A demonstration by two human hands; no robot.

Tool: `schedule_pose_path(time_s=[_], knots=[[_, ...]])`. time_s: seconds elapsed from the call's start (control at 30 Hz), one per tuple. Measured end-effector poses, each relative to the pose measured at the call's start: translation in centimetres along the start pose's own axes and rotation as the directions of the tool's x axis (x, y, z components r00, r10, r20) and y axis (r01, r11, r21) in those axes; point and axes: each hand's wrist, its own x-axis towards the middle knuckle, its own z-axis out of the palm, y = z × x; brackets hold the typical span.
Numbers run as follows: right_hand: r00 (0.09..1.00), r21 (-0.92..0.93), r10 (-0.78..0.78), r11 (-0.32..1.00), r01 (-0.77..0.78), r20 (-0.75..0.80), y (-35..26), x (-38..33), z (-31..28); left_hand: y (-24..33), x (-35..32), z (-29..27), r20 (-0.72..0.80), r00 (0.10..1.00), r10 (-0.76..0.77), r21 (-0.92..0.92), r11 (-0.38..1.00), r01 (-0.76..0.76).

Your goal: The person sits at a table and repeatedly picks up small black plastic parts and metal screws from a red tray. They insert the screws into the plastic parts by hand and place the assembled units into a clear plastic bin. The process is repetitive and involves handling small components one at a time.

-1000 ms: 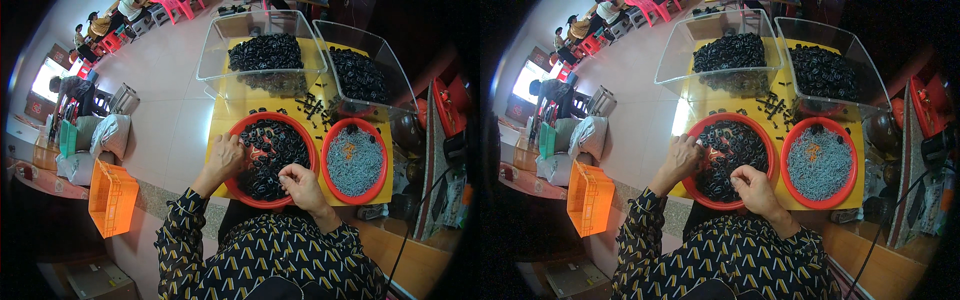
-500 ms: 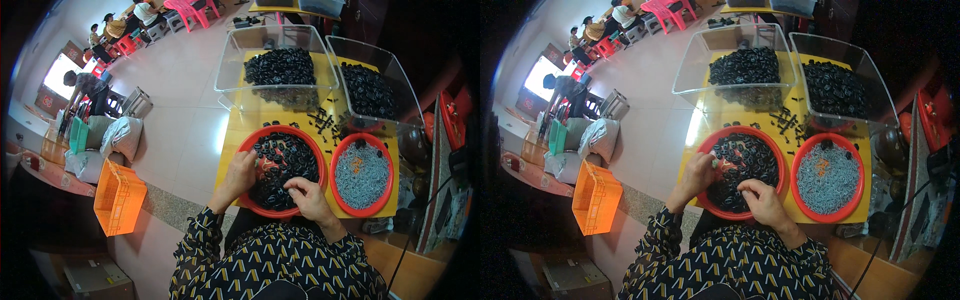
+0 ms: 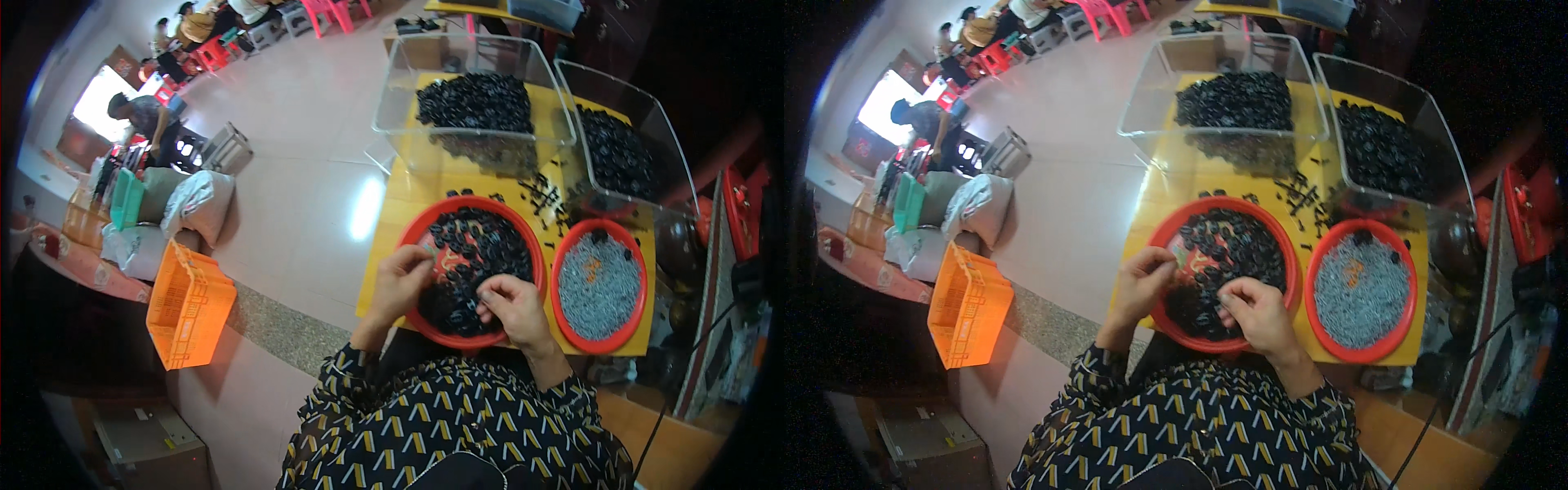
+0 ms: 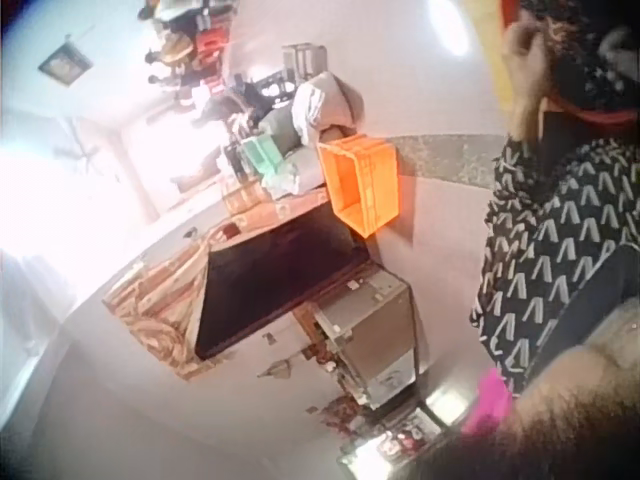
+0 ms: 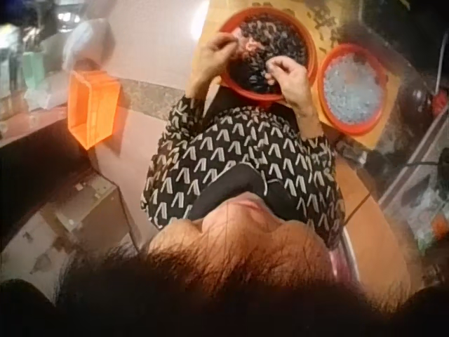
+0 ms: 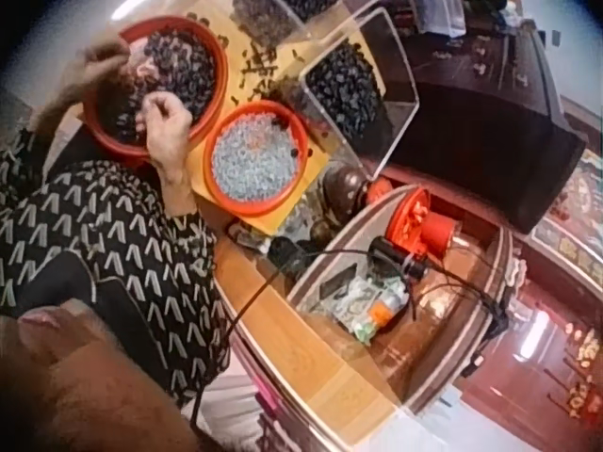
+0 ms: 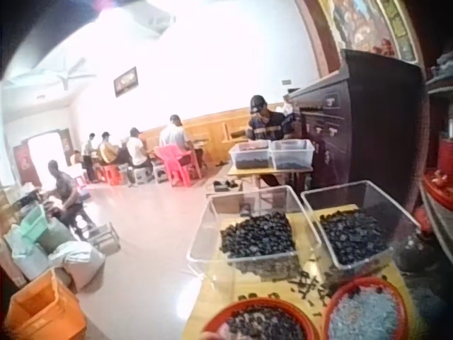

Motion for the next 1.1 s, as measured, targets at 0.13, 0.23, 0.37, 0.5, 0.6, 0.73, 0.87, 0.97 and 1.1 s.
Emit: schedule_pose_path(time_s=[0.13,0.23,0.37,0.5,0.6,0.73,0.87,0.97,1.1], knots=[[1.000,0.142,-0.022,0.990,0.022,-0.006,0.1,0.1,0.6,0.0,-0.3,-0.4,0.054,0.995,-0.078,-0.267,0.959,0.090],[1.000,0.149,0.007,0.989,-0.003,-0.024,0.1,0.1,1.0,-0.7,-0.4,-0.5,0.145,0.989,-0.038,-0.417,0.904,0.097],[0.999,0.063,-0.002,0.998,0.004,-0.046,-0.4,0.2,2.1,0.2,-1.5,0.2,0.186,0.983,-0.011,-0.515,0.851,0.107],[0.999,0.035,-0.033,0.999,0.033,0.004,-0.3,0.4,3.2,0.5,-2.5,0.9,0.182,0.983,0.012,-0.529,0.844,0.088],[1.000,0.005,-0.016,1.000,0.015,0.016,-0.7,0.4,3.7,0.3,-2.9,1.2,0.163,0.981,0.108,-0.435,0.900,-0.027],[0.999,-0.061,-0.037,0.997,0.037,-0.003,-0.6,0.6,4.1,0.5,-3.2,1.4,0.117,0.975,0.191,-0.266,0.952,-0.154],[0.977,-0.276,-0.210,0.942,0.191,-0.041,0.7,1.2,3.9,0.8,-3.5,1.5,0.116,0.990,0.085,-0.179,0.982,-0.063],[0.913,-0.460,-0.403,0.823,0.334,-0.058,-0.2,1.1,4.4,1.1,-3.6,1.3,0.161,0.987,-0.024,-0.147,0.988,0.048],[0.902,-0.461,-0.429,0.812,0.358,-0.053,-0.8,1.3,4.7,0.6,-3.2,1.0,0.228,0.972,-0.062,-0.205,0.972,0.110]])
